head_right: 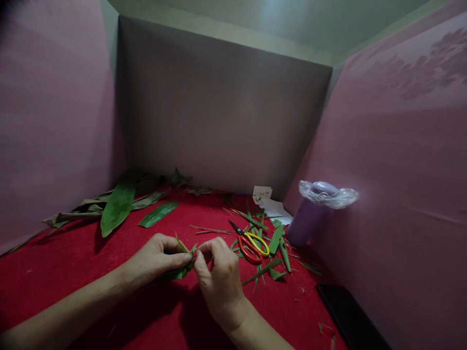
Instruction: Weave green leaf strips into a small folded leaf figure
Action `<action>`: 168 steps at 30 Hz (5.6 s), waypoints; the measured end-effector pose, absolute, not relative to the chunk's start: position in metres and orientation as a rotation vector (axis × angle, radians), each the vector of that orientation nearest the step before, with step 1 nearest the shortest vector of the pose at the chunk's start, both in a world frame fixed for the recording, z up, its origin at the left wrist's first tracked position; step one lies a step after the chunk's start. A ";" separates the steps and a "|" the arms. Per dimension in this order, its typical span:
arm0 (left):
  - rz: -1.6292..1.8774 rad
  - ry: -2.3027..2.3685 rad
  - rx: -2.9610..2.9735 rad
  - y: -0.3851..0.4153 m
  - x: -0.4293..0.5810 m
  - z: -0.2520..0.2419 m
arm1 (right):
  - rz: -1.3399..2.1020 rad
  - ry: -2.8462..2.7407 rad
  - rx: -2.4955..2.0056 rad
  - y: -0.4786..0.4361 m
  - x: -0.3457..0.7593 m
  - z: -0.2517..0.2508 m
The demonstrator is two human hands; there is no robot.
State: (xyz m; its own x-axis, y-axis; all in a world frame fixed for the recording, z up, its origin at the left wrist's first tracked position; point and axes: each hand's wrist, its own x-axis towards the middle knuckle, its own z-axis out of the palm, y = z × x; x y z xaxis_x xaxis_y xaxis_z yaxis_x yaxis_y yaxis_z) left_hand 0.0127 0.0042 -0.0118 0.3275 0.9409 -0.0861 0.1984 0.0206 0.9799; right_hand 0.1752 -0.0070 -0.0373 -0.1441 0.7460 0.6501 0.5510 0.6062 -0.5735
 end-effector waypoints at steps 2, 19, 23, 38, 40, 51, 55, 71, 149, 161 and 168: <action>0.817 1.103 1.442 0.004 0.012 -0.012 | 0.236 -1.819 -1.053 -0.007 0.175 -0.039; 0.816 1.095 1.425 0.004 0.012 -0.008 | 0.214 -1.805 -1.061 -0.007 0.174 -0.042; 0.809 1.080 1.432 0.004 0.011 -0.009 | 0.289 -1.798 -1.051 -0.009 0.174 -0.038; 0.826 1.003 1.443 0.008 0.009 -0.016 | 0.446 -1.795 -0.963 -0.010 0.174 -0.033; 0.828 0.997 1.445 0.007 0.009 -0.016 | 0.441 -1.812 -0.962 -0.009 0.174 -0.034; 0.882 1.010 1.436 0.007 0.012 -0.020 | 0.413 -1.894 -0.908 -0.011 0.175 -0.033; 0.887 0.983 1.374 0.008 0.011 -0.019 | 0.461 -1.851 -0.899 -0.010 0.174 -0.032; 0.940 0.909 1.172 0.008 0.009 -0.016 | 0.578 -1.779 -0.959 -0.007 0.174 -0.033; 0.966 0.795 1.050 0.007 0.008 -0.020 | 0.916 -1.669 -1.022 -0.001 0.173 -0.037; 0.940 0.910 1.298 0.006 0.013 -0.020 | 0.833 -1.726 -1.058 -0.001 0.175 -0.038; 0.999 0.898 1.252 0.009 0.014 -0.023 | 0.796 -1.756 -1.096 -0.001 0.173 -0.031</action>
